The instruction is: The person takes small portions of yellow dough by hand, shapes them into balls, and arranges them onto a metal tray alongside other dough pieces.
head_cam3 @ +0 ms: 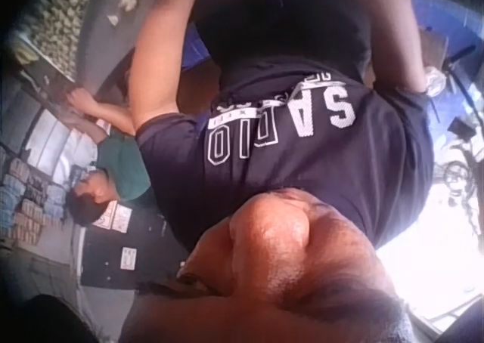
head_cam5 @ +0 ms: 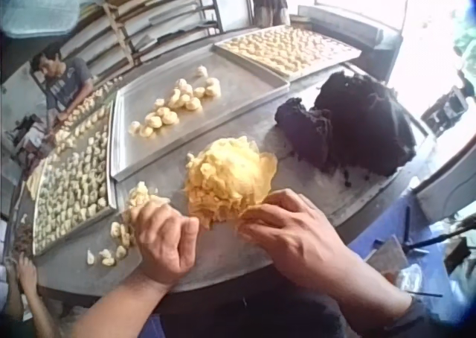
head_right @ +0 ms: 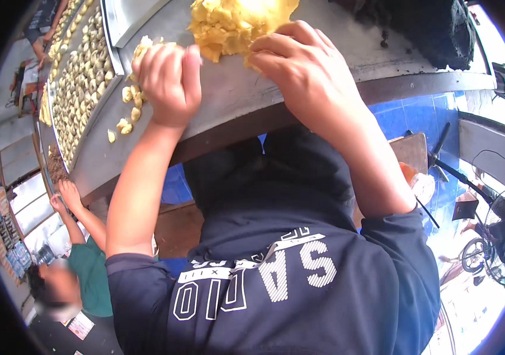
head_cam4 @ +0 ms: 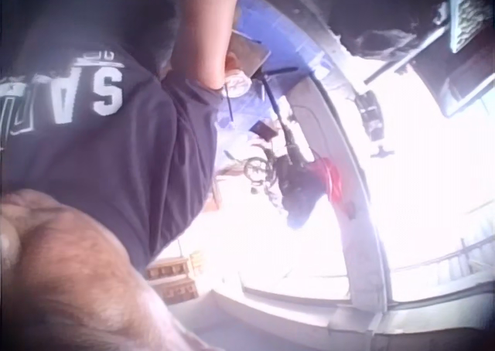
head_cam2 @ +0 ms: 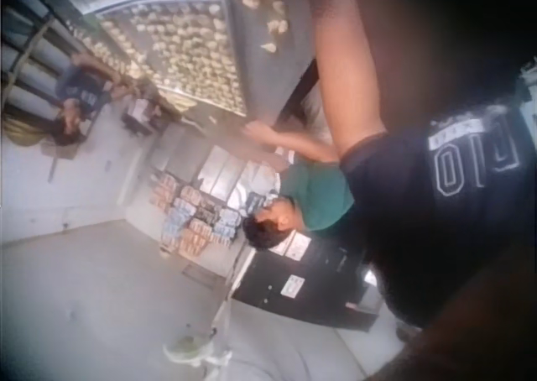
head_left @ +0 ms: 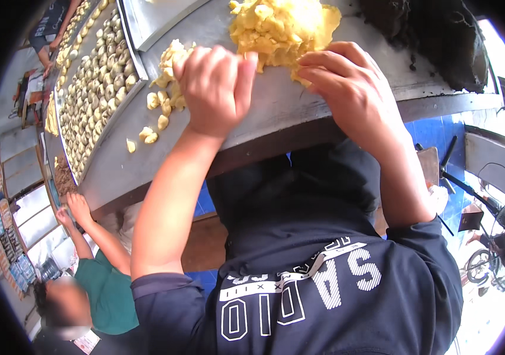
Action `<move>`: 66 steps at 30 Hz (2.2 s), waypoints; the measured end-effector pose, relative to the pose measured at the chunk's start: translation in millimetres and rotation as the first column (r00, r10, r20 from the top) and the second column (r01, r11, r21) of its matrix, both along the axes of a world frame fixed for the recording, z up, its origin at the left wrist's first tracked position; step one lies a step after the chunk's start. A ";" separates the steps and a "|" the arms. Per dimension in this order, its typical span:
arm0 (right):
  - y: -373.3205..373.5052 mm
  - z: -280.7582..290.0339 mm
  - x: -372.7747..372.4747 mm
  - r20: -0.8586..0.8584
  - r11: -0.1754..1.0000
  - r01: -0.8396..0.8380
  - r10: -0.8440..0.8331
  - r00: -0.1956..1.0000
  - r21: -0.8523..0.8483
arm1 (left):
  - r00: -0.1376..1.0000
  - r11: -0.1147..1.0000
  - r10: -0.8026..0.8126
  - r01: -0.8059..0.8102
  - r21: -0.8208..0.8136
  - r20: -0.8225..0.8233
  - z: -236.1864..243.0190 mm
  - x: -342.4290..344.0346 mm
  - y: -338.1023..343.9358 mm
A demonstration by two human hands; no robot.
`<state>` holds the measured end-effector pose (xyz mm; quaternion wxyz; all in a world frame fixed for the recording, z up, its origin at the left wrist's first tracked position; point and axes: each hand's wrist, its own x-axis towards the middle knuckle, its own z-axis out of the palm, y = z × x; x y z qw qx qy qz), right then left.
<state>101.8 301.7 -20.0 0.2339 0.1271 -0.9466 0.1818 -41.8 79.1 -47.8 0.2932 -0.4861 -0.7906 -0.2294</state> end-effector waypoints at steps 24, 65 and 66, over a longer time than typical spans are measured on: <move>-14.4 -12.4 -8.8 0.231 0.999 -0.018 0.006 0.973 0.050 | 0.835 0.862 0.496 -0.440 -0.250 0.240 23.2 95.7 -89.7; -3.6 -4.3 3.4 0.176 0.998 0.023 -0.012 0.984 -0.064 | 0.165 0.768 -0.469 -0.410 0.493 0.868 -0.6 77.2 -93.5; -6.3 0.1 8.4 0.114 0.984 0.060 -0.041 0.993 -0.170 | 0.170 0.765 -0.466 -0.415 0.492 0.868 -0.5 78.0 -95.1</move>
